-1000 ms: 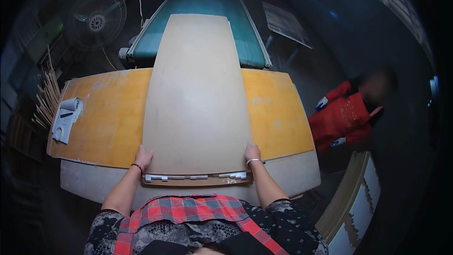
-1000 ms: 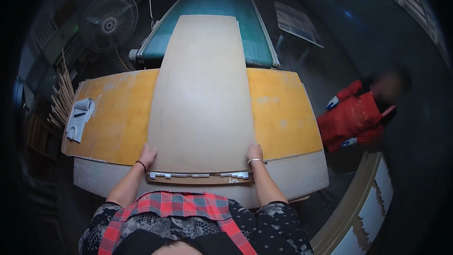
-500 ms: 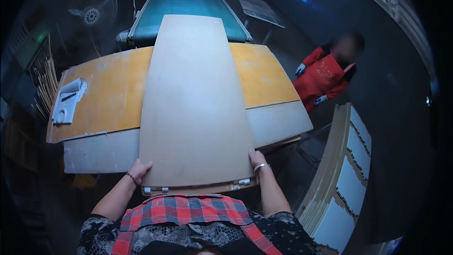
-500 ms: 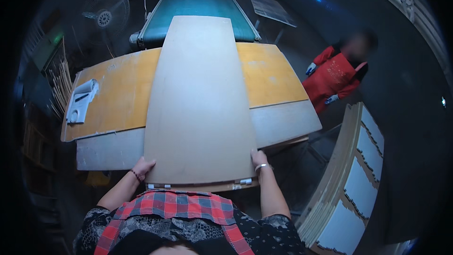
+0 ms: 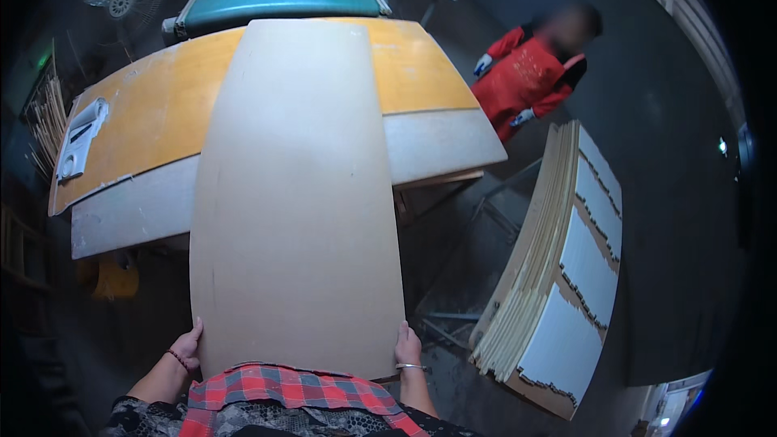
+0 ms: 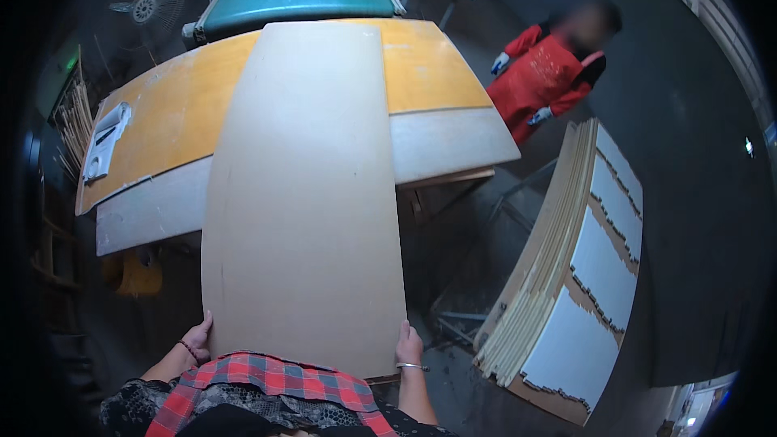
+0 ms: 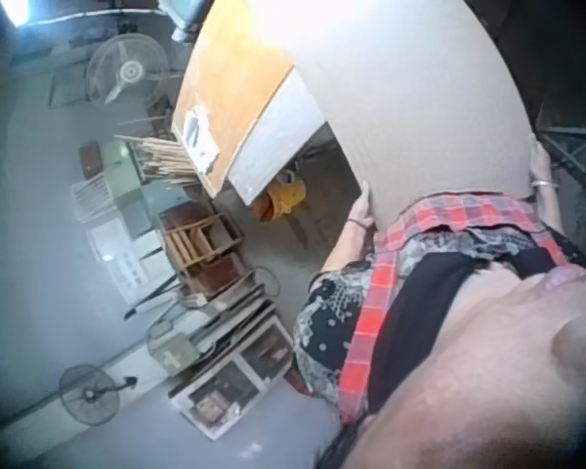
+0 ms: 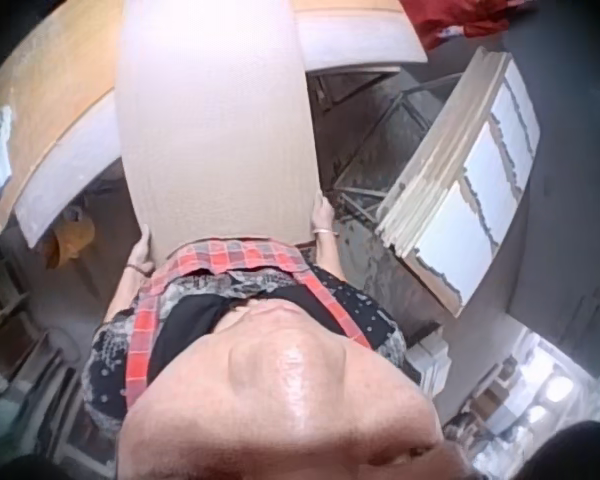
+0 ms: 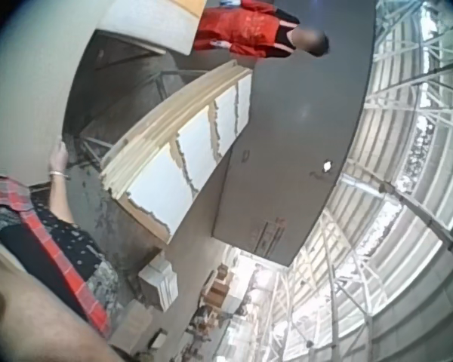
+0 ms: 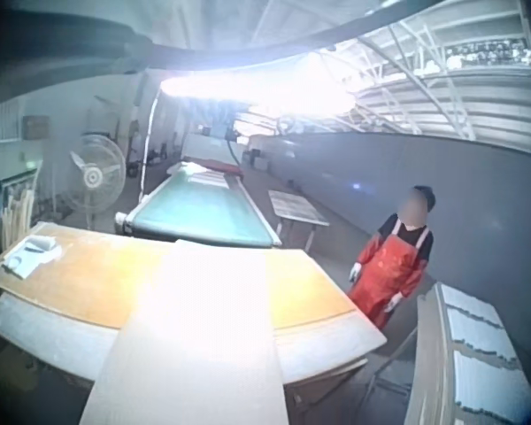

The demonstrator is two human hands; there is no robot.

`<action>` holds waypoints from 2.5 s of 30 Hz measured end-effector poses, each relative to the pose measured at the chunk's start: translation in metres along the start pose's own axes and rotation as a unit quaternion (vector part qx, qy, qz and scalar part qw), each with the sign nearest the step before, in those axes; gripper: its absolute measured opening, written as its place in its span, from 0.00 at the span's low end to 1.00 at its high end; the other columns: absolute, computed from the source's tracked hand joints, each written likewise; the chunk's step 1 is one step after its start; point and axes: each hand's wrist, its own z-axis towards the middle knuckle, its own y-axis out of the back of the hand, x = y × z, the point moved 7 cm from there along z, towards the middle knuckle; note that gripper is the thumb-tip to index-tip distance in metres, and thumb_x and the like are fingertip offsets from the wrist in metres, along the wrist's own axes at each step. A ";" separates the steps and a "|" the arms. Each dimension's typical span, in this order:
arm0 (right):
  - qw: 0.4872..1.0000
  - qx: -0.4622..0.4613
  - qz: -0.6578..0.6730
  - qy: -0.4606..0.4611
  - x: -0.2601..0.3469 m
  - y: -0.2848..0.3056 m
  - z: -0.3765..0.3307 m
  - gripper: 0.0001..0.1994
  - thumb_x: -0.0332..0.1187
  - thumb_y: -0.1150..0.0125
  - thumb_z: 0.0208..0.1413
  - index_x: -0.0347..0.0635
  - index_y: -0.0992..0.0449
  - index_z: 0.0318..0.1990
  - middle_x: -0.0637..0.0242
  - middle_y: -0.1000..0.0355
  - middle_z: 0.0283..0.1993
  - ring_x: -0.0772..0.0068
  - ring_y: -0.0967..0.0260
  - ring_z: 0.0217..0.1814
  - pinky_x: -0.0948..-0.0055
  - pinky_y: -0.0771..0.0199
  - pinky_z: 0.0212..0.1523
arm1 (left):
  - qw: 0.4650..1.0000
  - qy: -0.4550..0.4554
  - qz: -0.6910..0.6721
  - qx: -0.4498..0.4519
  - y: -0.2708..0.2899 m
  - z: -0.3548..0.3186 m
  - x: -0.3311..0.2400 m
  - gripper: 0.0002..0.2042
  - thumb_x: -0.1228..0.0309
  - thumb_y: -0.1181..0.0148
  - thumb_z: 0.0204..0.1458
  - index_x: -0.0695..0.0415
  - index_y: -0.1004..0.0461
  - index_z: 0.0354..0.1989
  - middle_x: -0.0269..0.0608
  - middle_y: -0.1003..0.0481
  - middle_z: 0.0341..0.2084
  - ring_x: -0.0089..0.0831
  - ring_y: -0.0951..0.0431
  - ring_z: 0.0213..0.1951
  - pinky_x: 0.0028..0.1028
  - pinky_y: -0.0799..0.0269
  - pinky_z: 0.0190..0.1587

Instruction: The person repeatedly picks up large flat wooden panels from a table, flips them over, and places them onto a growing stack on the floor. The action is performed one at a time in a repetitive loop throughout the clip.

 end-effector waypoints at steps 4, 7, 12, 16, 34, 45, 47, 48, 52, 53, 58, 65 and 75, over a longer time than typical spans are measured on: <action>0.999 -0.035 0.032 -0.027 -0.062 0.008 -0.023 0.31 0.56 0.67 0.58 0.32 0.28 0.33 0.42 0.30 0.35 0.40 0.35 0.43 0.56 0.35 0.43 | 0.998 -0.002 0.054 -0.043 -0.031 -0.010 0.001 0.30 0.44 0.65 0.55 0.55 0.38 0.55 0.42 0.36 0.54 0.38 0.39 0.56 0.40 0.44 0.57; 0.997 -0.050 0.046 -0.038 -0.077 0.020 -0.025 0.32 0.56 0.67 0.58 0.30 0.28 0.36 0.42 0.30 0.37 0.42 0.34 0.44 0.58 0.35 0.44 | 0.992 -0.014 0.102 -0.067 -0.059 -0.009 -0.018 0.29 0.45 0.66 0.56 0.56 0.37 0.54 0.44 0.35 0.52 0.38 0.35 0.53 0.39 0.41 0.55; 0.993 -0.072 0.054 -0.073 -0.067 0.050 -0.017 0.33 0.55 0.69 0.58 0.27 0.29 0.38 0.39 0.31 0.40 0.41 0.36 0.48 0.58 0.37 0.48 | 0.935 -0.117 0.325 -0.080 -0.098 0.015 -0.080 0.30 0.47 0.70 0.57 0.62 0.34 0.50 0.48 0.30 0.45 0.40 0.29 0.46 0.36 0.36 0.49; 0.992 -0.086 0.034 -0.084 -0.046 0.064 0.023 0.33 0.55 0.69 0.58 0.26 0.29 0.39 0.37 0.33 0.43 0.42 0.37 0.49 0.58 0.37 0.49 | 0.852 -0.263 0.451 -0.028 -0.084 0.121 -0.127 0.26 0.55 0.67 0.56 0.67 0.31 0.44 0.53 0.27 0.40 0.42 0.27 0.43 0.35 0.34 0.47; 0.848 0.104 0.468 -0.227 -0.032 0.045 0.136 0.34 0.60 0.64 0.55 0.32 0.30 0.42 0.58 0.27 0.35 0.64 0.28 0.38 0.66 0.27 0.36 | 0.965 -0.022 0.254 0.067 -0.208 0.161 -0.259 0.29 0.43 0.67 0.55 0.53 0.33 0.50 0.43 0.30 0.47 0.35 0.29 0.47 0.38 0.37 0.52; 0.973 -0.174 0.046 -0.146 0.047 0.052 0.093 0.27 0.51 0.65 0.59 0.28 0.32 0.39 0.40 0.32 0.40 0.41 0.34 0.43 0.55 0.34 0.42 | 0.925 -0.158 0.336 -0.078 -0.207 0.157 -0.302 0.28 0.50 0.62 0.57 0.67 0.32 0.47 0.48 0.28 0.42 0.36 0.27 0.43 0.31 0.36 0.48; 0.972 -0.186 0.060 -0.130 0.064 0.041 0.078 0.26 0.49 0.66 0.59 0.29 0.33 0.36 0.39 0.32 0.39 0.40 0.34 0.42 0.54 0.34 0.42 | 0.905 -0.203 0.375 -0.004 -0.208 0.180 -0.332 0.27 0.52 0.61 0.57 0.68 0.31 0.46 0.49 0.27 0.40 0.36 0.27 0.41 0.31 0.35 0.46; 0.971 -0.189 0.063 -0.133 0.076 0.032 0.068 0.26 0.49 0.65 0.59 0.29 0.33 0.35 0.39 0.32 0.38 0.41 0.34 0.42 0.54 0.34 0.41 | 0.884 -0.232 0.406 -0.009 -0.196 0.196 -0.357 0.26 0.53 0.61 0.57 0.68 0.31 0.45 0.49 0.26 0.38 0.36 0.27 0.40 0.31 0.35 0.45; 0.959 -0.214 0.094 -0.159 0.116 0.011 0.051 0.24 0.47 0.63 0.58 0.28 0.34 0.35 0.39 0.32 0.36 0.42 0.33 0.41 0.55 0.33 0.40 | 0.813 -0.287 0.507 -0.003 -0.222 0.206 -0.438 0.24 0.55 0.59 0.57 0.70 0.30 0.41 0.50 0.26 0.34 0.35 0.26 0.36 0.31 0.33 0.42; 0.955 -0.215 0.105 -0.173 0.120 0.005 0.044 0.23 0.46 0.62 0.58 0.28 0.34 0.36 0.39 0.32 0.36 0.42 0.33 0.41 0.56 0.33 0.40 | 0.801 -0.279 0.530 -0.003 -0.233 0.193 -0.446 0.24 0.56 0.59 0.57 0.71 0.30 0.40 0.50 0.26 0.34 0.35 0.26 0.35 0.31 0.33 0.41; 0.950 -0.212 0.148 -0.178 0.139 -0.005 0.022 0.24 0.46 0.62 0.57 0.27 0.33 0.39 0.39 0.31 0.38 0.44 0.33 0.43 0.57 0.33 0.43 | 0.799 -0.252 0.546 -0.001 -0.240 0.163 -0.457 0.24 0.57 0.57 0.57 0.72 0.30 0.38 0.49 0.26 0.32 0.35 0.26 0.33 0.32 0.32 0.39; 0.955 -0.172 0.185 -0.153 0.182 -0.097 0.046 0.27 0.50 0.65 0.57 0.28 0.32 0.38 0.37 0.32 0.40 0.41 0.34 0.45 0.53 0.34 0.45 | 0.759 -0.337 0.556 0.010 -0.218 0.079 -0.554 0.18 0.61 0.54 0.55 0.68 0.29 0.38 0.40 0.26 0.29 0.26 0.28 0.30 0.27 0.32 0.33; 0.930 -0.032 0.360 -0.065 0.266 -0.217 0.100 0.35 0.56 0.74 0.58 0.27 0.30 0.40 0.42 0.29 0.36 0.46 0.32 0.43 0.57 0.35 0.45 | 0.601 -0.416 0.601 0.323 -0.459 -0.231 -0.405 0.20 0.78 0.48 0.43 0.60 0.34 0.48 0.36 0.29 0.35 0.18 0.29 0.30 0.19 0.32 0.32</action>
